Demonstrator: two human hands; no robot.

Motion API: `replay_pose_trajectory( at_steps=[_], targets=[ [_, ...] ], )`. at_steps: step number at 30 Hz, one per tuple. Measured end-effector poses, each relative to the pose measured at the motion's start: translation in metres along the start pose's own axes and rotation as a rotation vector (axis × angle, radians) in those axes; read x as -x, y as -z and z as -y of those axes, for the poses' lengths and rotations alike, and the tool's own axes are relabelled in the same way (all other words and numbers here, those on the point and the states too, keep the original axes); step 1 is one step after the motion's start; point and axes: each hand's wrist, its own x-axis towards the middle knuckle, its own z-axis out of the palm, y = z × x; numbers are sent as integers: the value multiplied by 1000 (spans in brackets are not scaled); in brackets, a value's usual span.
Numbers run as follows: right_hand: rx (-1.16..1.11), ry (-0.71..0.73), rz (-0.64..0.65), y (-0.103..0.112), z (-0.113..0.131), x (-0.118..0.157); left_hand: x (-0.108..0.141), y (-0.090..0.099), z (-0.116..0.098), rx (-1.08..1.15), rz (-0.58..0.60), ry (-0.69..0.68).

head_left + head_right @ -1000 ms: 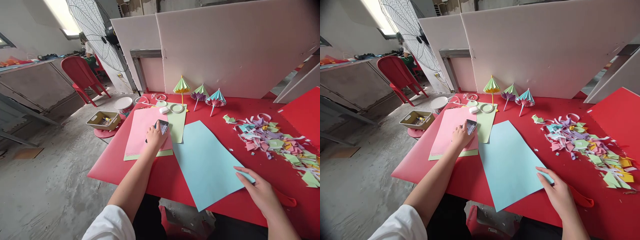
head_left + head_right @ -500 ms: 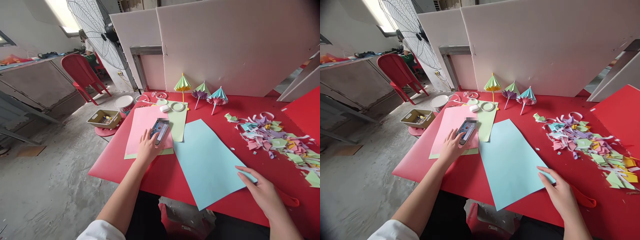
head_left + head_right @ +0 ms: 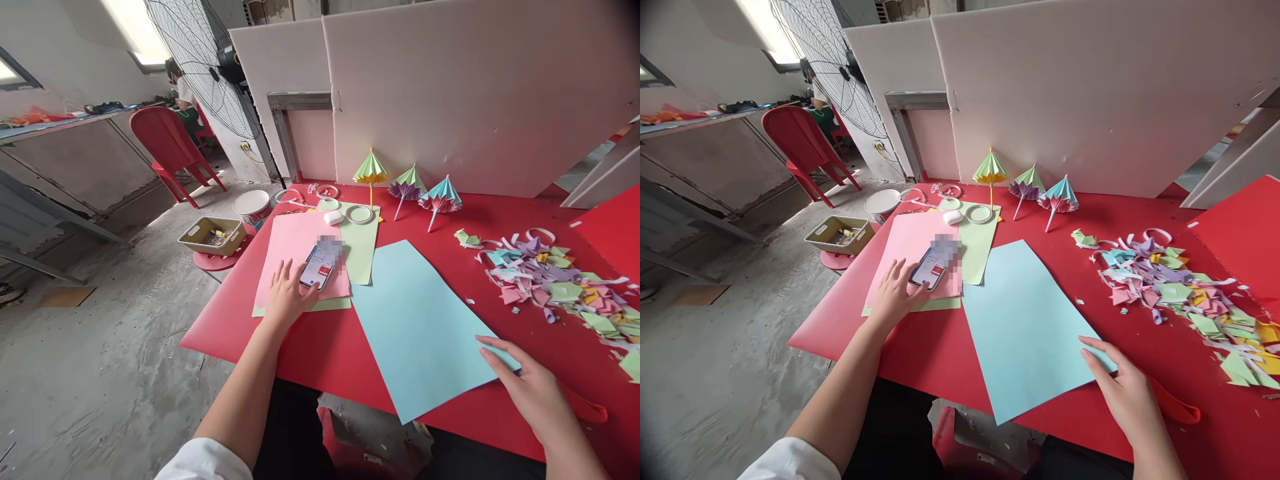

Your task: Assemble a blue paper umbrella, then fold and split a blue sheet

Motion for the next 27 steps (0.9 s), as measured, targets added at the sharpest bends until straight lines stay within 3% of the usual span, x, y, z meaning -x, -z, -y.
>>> replay_pose_trajectory(
  at_steps=[13, 17, 20, 23, 27],
  targets=[
    [30, -33, -1, 0, 1, 1, 2, 2, 4, 48, 83, 47],
    [23, -30, -5, -1, 0, 1, 5, 3, 6, 128, 117, -12],
    [12, -29, -9, -1, 0, 1, 5, 3, 11, 204, 77, -41],
    [4, -19, -23, -1, 0, 1, 4, 3, 16, 225, 33, 1],
    [-5, 15, -52, -2, 2, 2, 2, 3, 17, 182, 86, 45]
  ],
)
